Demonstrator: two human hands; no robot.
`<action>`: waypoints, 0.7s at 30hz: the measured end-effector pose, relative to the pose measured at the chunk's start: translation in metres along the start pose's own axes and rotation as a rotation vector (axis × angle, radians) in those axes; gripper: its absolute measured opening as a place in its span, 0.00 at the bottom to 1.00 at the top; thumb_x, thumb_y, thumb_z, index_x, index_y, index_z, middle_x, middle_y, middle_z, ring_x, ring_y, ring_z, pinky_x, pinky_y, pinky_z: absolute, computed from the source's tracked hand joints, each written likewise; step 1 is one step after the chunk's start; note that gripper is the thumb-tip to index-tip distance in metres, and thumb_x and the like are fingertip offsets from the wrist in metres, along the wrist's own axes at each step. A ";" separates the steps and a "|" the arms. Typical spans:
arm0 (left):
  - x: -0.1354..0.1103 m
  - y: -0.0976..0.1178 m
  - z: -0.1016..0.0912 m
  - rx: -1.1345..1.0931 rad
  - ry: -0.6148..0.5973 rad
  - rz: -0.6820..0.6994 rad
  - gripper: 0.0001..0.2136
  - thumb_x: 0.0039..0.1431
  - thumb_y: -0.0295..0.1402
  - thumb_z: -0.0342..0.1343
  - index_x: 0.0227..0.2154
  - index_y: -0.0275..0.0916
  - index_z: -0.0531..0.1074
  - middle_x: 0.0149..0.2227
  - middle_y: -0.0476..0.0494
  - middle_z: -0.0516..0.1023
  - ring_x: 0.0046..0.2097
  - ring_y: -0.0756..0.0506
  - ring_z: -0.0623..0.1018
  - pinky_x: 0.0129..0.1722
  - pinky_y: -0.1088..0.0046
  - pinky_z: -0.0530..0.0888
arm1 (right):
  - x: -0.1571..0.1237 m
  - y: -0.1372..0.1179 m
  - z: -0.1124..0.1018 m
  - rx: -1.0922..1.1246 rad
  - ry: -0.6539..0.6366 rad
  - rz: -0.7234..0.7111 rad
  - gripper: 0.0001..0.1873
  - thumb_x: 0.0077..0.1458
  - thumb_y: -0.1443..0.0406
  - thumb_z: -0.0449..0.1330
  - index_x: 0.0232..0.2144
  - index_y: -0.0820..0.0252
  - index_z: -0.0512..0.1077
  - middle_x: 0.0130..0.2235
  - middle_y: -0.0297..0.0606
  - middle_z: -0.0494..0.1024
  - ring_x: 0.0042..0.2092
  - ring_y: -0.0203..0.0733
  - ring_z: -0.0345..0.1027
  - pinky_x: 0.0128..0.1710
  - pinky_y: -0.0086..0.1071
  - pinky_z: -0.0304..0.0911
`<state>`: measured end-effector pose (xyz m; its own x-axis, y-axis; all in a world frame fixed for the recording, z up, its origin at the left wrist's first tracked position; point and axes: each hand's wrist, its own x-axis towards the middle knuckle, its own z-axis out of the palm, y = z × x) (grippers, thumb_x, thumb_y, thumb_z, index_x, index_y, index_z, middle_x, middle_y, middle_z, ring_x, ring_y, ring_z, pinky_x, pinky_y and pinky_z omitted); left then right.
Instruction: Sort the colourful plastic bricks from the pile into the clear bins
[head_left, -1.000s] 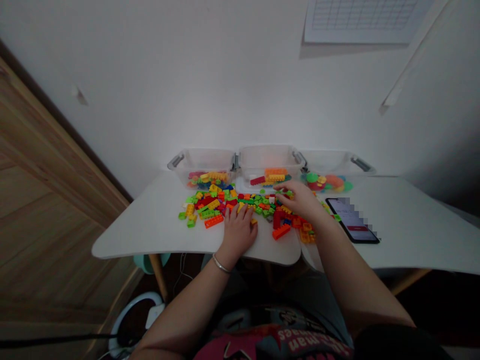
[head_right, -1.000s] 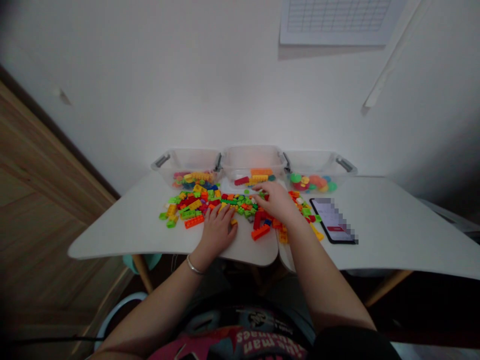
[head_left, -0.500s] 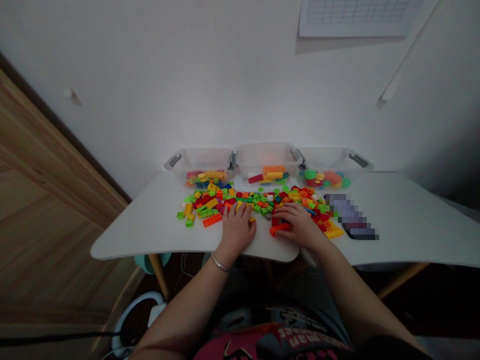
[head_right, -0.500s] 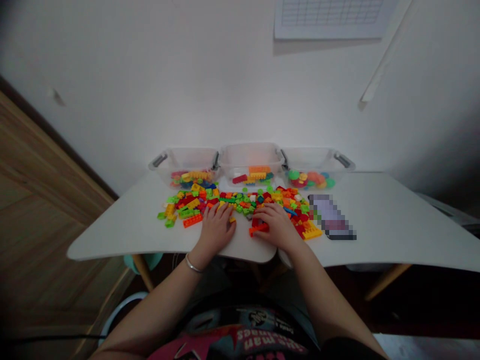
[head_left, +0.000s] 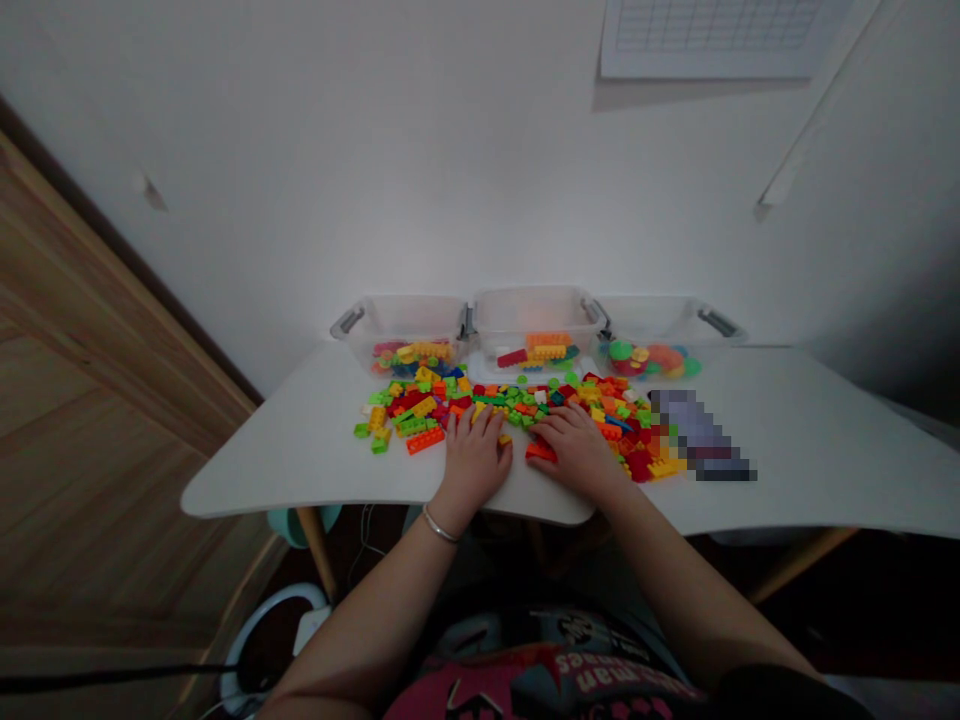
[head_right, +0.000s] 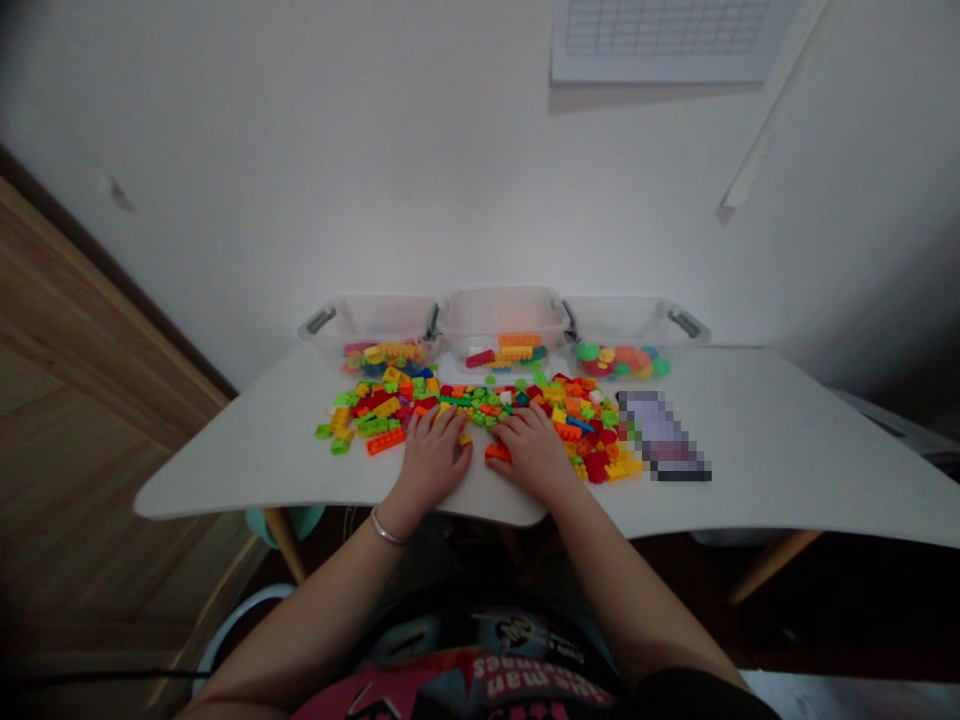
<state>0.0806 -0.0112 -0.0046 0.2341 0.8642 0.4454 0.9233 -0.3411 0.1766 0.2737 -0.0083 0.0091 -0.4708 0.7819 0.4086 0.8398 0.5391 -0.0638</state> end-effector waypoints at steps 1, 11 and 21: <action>0.000 0.000 0.000 0.000 0.003 0.001 0.20 0.61 0.38 0.51 0.56 0.40 0.70 0.59 0.41 0.71 0.62 0.35 0.64 0.65 0.47 0.55 | 0.001 -0.001 0.000 -0.001 -0.011 -0.002 0.20 0.54 0.56 0.63 0.47 0.59 0.76 0.46 0.43 0.79 0.54 0.53 0.65 0.64 0.51 0.50; 0.000 0.000 0.001 0.001 0.017 0.005 0.20 0.61 0.38 0.51 0.55 0.40 0.70 0.59 0.40 0.72 0.62 0.36 0.65 0.65 0.47 0.54 | 0.006 -0.014 0.005 0.059 0.013 0.043 0.16 0.57 0.63 0.58 0.47 0.59 0.75 0.44 0.40 0.80 0.53 0.48 0.66 0.65 0.47 0.48; 0.000 -0.002 0.001 -0.006 -0.004 -0.006 0.19 0.61 0.34 0.51 0.55 0.40 0.70 0.59 0.41 0.71 0.62 0.36 0.65 0.64 0.47 0.56 | 0.007 -0.016 0.008 0.016 0.037 0.036 0.14 0.56 0.61 0.60 0.44 0.58 0.77 0.42 0.41 0.80 0.50 0.48 0.67 0.65 0.48 0.48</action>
<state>0.0793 -0.0100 -0.0052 0.2294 0.8676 0.4411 0.9229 -0.3379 0.1846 0.2548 -0.0091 0.0061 -0.4301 0.7886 0.4394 0.8513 0.5163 -0.0933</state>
